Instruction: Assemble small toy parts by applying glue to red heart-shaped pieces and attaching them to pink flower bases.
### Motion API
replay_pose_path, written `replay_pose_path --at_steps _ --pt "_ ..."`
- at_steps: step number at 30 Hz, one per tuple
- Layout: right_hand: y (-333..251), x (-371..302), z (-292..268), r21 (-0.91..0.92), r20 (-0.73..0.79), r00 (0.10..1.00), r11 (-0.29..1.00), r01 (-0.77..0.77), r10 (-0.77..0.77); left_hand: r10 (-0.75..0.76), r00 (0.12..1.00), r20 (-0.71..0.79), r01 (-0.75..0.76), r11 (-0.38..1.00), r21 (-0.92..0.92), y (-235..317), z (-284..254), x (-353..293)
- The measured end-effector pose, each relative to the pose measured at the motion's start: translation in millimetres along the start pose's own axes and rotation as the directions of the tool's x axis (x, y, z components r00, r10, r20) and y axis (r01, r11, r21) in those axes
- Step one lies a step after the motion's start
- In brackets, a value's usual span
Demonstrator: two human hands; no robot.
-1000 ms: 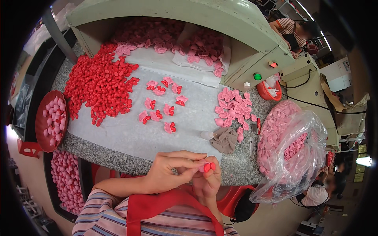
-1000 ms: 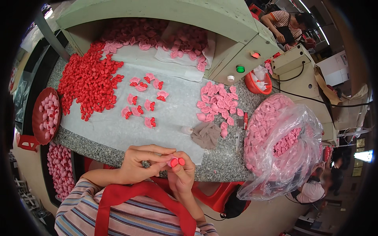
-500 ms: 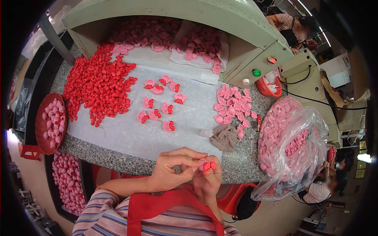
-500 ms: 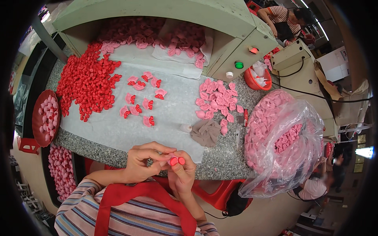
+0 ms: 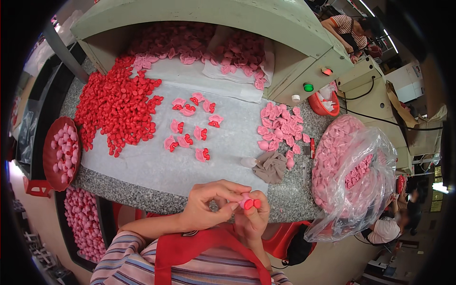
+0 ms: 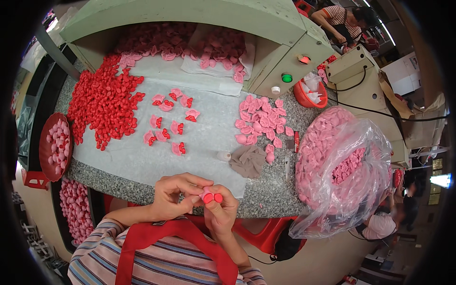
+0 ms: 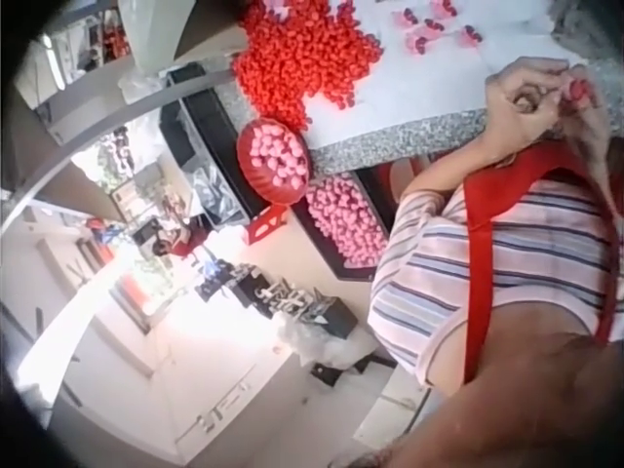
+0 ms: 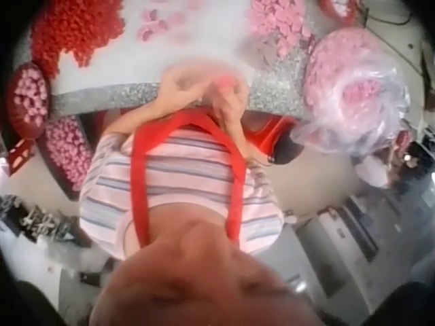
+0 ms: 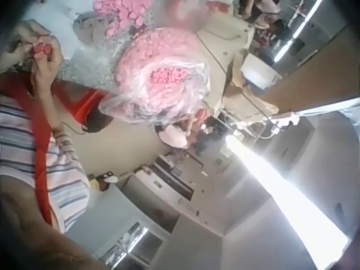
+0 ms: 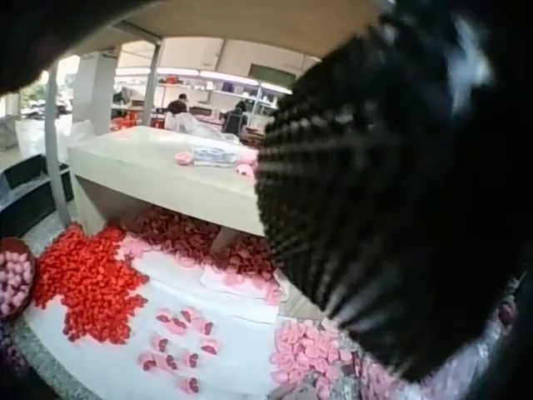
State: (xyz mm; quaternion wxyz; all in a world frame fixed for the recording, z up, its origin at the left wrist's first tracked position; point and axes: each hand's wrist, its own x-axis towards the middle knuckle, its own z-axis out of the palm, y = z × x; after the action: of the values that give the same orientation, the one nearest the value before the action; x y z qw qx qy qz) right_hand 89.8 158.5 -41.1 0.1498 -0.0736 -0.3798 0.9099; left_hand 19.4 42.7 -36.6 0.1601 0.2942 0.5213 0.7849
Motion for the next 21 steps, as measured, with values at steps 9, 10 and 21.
replay_pose_path --at_steps 9,10,21 --pt "0 0 0 -0.252 0.108 0.984 0.953 0.167 -0.144 0.151 0.988 0.043 -0.148 0.986 -0.076 -15 -6 2" --pt "0 0 -1 -0.315 0.129 0.982 0.933 0.174 -0.140 0.149 0.987 0.051 -0.145 0.986 -0.076 -16 -6 2" --pt "-10 12 5 -0.314 0.288 0.952 0.928 0.199 -0.106 0.019 1.000 0.020 -0.014 0.971 -0.237 -1 -3 1"
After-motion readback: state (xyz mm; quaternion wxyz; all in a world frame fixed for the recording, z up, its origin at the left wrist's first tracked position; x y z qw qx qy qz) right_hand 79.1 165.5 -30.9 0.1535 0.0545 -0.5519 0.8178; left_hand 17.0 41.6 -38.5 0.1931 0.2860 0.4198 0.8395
